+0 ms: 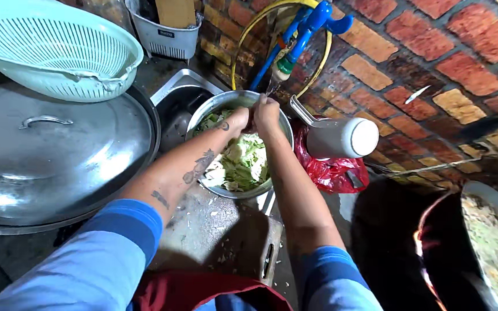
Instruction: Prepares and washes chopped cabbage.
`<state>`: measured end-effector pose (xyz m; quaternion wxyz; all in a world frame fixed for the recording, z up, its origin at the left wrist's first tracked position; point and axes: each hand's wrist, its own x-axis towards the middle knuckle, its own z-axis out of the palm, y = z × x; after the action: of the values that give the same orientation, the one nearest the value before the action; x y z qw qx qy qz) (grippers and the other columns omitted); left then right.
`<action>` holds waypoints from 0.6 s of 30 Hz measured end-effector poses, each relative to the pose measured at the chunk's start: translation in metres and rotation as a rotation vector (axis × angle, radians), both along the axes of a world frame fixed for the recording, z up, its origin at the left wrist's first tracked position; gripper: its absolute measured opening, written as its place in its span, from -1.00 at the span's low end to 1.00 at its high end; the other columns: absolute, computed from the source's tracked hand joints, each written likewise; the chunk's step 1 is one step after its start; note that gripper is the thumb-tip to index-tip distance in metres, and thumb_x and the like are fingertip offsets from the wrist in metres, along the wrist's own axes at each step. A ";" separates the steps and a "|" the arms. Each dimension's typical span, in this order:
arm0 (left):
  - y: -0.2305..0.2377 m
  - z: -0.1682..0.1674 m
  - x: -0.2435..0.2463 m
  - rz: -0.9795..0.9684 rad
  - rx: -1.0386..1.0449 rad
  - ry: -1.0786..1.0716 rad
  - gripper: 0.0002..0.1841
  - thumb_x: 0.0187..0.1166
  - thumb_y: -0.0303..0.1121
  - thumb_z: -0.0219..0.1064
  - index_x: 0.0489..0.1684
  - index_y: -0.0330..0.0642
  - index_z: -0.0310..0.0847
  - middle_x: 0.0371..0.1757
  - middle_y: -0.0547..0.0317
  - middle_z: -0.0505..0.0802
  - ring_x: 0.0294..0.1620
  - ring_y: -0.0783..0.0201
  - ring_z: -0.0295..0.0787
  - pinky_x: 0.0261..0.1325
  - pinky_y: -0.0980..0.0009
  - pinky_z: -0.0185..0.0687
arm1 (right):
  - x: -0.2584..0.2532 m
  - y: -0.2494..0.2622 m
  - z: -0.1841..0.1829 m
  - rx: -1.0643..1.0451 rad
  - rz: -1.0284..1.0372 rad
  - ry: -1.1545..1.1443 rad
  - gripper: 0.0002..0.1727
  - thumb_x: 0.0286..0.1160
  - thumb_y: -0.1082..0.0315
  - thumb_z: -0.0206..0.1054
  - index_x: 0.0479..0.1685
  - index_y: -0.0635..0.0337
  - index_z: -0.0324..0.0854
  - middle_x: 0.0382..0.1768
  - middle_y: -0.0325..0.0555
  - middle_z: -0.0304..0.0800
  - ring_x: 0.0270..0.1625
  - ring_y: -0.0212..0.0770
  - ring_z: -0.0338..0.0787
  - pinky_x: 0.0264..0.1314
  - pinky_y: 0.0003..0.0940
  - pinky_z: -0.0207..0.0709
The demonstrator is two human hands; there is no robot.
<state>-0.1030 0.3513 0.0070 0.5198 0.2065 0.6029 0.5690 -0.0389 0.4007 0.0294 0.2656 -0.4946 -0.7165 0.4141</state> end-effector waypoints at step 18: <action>-0.049 -0.083 -0.033 -0.287 -0.350 1.126 -0.17 0.49 0.13 0.41 0.76 -0.04 0.30 0.20 -0.59 0.76 0.24 -0.61 0.68 0.22 -0.61 0.47 | 0.063 -0.070 -0.056 0.065 0.239 -0.776 0.11 -0.11 0.12 0.82 0.70 -0.03 0.34 0.73 0.51 0.07 0.67 0.67 0.19 0.23 0.74 0.37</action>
<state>-0.1358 0.3019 -0.0757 0.2188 0.4664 0.8360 0.1888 0.0238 0.3309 -0.0262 -0.0592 -0.5186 -0.8287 0.2018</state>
